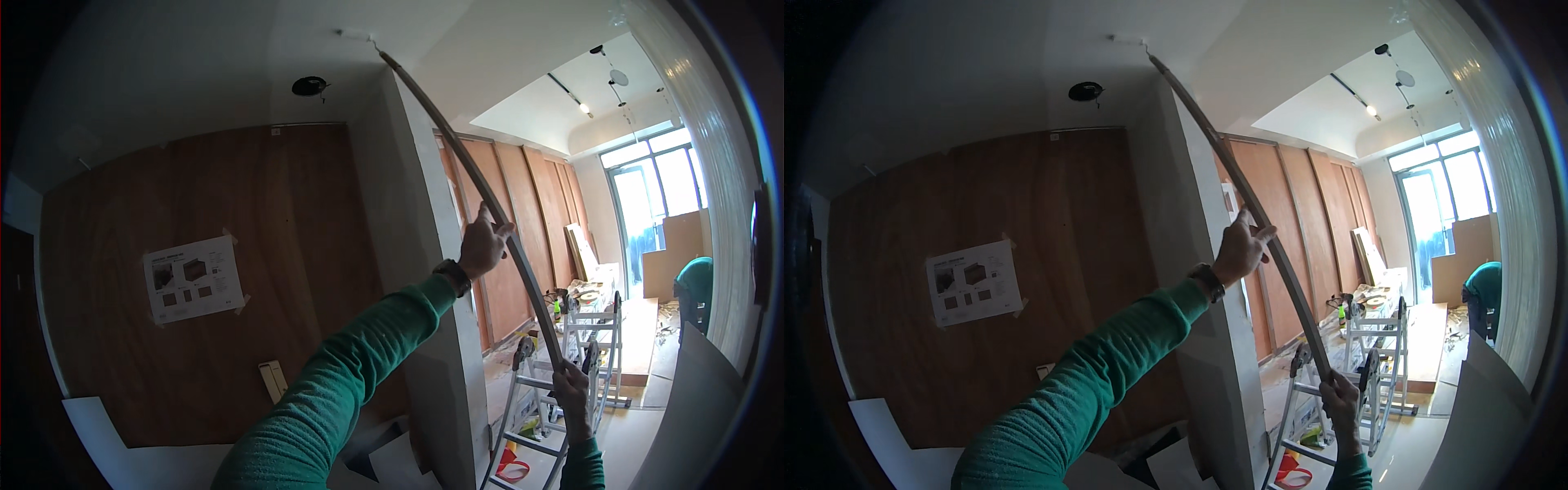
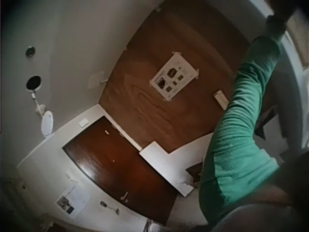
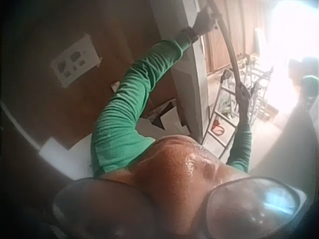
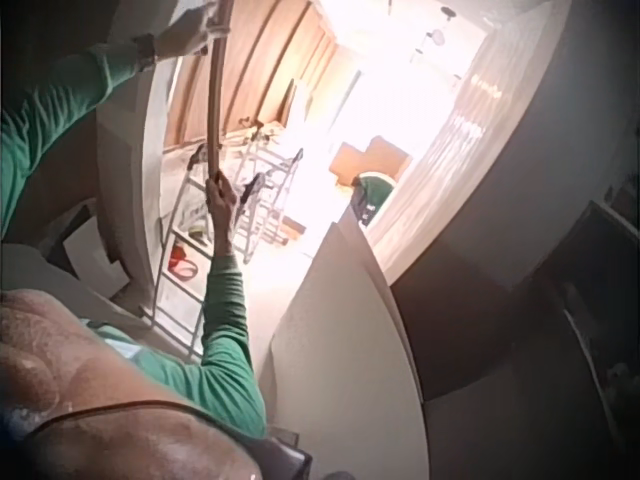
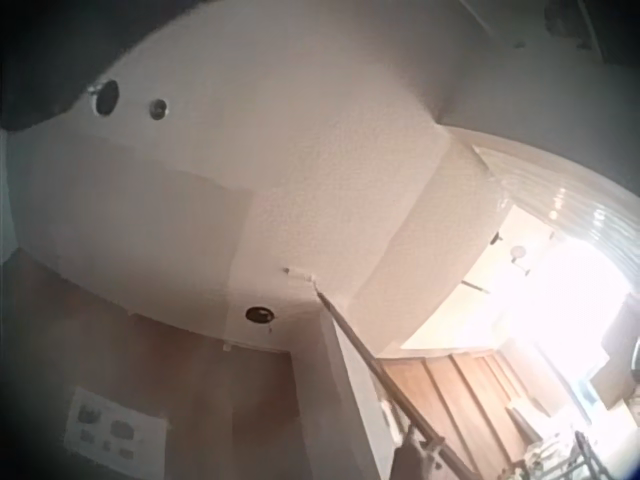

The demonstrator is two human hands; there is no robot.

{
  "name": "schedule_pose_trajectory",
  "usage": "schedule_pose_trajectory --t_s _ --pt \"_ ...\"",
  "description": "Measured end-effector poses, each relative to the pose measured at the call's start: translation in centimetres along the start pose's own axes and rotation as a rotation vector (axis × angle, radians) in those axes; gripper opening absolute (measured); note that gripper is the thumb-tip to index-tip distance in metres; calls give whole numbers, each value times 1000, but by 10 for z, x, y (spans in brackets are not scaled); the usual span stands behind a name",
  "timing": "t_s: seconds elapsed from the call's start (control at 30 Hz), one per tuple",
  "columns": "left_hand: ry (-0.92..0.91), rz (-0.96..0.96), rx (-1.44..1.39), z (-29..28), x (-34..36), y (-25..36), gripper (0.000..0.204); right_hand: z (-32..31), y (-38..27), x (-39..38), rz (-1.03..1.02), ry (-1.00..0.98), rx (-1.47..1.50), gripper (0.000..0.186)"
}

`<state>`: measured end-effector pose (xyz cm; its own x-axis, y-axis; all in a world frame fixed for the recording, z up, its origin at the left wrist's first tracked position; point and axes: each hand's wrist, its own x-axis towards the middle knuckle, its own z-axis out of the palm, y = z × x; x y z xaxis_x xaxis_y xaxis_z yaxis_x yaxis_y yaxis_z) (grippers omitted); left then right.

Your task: The person uses a paint roller on an extension pole to apply white paint to the ceiling. They repeatedly dip the roller into a paint can on the floor and roll it across the ceiling surface in long strokes.

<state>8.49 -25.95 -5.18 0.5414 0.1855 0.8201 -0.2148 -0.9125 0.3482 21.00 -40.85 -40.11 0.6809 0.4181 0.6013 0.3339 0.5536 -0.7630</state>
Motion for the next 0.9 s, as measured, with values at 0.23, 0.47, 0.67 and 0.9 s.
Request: schedule_pose_trajectory --t_s 0.23,0.47,0.67,0.9 --pt "-23 176 107 47 -11 38 80 -32 -5 -38 -3 71 137 37" --pt "-113 202 -19 57 -29 87 87 -43 -8 -71 -11 139 141 29" --pt "-158 100 -219 35 -35 111 61 -44 27 -131 117 262 -136 22" --pt "19 182 -370 -36 -53 90 37 -15 58 -256 243 119 -335 28"
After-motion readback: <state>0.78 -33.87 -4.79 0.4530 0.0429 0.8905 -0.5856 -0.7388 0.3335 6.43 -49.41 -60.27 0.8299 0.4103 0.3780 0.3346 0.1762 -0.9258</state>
